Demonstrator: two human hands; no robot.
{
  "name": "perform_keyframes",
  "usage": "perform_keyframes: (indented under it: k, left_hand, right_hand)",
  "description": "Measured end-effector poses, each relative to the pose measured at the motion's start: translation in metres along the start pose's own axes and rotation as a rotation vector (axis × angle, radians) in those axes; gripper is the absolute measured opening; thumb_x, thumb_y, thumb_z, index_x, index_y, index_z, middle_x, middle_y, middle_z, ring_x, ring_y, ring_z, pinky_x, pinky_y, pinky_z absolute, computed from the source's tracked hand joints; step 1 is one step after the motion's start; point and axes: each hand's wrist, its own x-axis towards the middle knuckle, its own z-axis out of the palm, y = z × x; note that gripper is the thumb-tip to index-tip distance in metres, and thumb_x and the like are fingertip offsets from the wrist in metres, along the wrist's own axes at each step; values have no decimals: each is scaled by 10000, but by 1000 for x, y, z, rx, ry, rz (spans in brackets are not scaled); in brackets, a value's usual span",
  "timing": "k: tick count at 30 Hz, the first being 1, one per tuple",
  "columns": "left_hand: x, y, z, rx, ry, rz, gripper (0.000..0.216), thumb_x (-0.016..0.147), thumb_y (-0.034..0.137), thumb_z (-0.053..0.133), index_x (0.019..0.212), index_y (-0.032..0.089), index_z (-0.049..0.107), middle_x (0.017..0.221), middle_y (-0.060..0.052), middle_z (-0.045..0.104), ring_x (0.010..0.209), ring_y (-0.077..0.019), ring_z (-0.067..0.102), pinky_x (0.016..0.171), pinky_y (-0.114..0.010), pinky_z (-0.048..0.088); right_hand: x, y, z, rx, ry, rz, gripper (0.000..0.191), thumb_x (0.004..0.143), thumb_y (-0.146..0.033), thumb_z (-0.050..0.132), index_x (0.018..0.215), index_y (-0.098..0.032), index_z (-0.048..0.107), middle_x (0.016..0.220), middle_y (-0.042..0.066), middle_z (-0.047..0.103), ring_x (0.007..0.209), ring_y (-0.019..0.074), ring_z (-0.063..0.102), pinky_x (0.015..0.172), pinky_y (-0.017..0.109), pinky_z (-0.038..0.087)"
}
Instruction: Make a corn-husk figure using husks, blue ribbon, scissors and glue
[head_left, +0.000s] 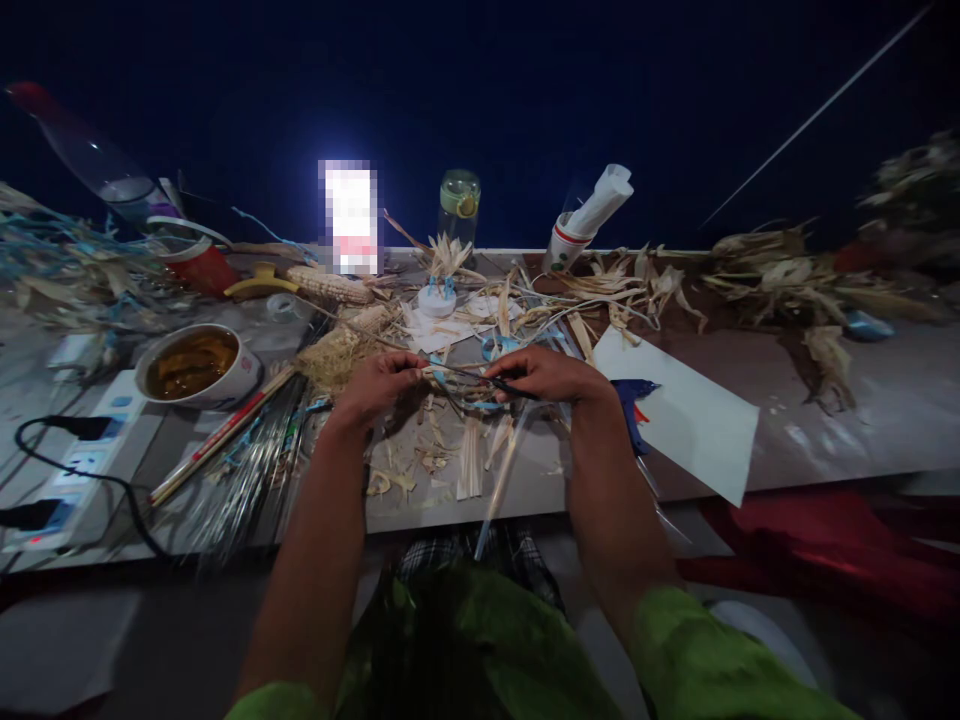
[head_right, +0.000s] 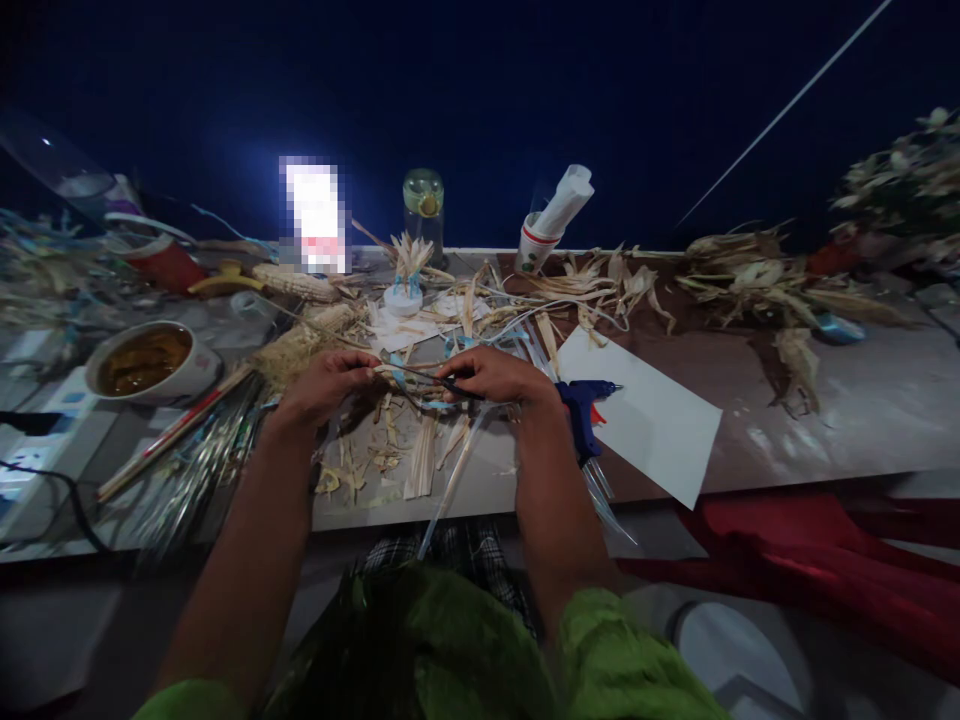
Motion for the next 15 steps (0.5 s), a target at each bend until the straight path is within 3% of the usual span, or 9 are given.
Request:
perform_keyframes:
  k: [5,9,15]
  left_hand:
    - [0,3,2,-23,69,6,200,548,228,712,718,132,667,591,-12,592,464,-70,470,423,-182,344]
    - [1,4,3,-92,204,72,209,544,235,714,721,143,650,555,17,558,425,-46,412,399,-174,300]
    - [8,-4,3,-164,303,181,201,562,211,700,745,158,632,570,46,534,447,-33,413,423,-170,295]
  right_hand:
    - [4,5,2,-8,132,18,424,660,-352,636,1046,-176,648,711,-11,640,613,90,529,571,209,387]
    - [12,5,9,-53,287,41,506,655,-365,643,1116,-159,602,789,13,645,673,109,552,616,225,413]
    - [22,-1,28,-529,467,135,480,704,-366,598,1156,-212,548,1032,70,626,928,201,575,783,287,422]
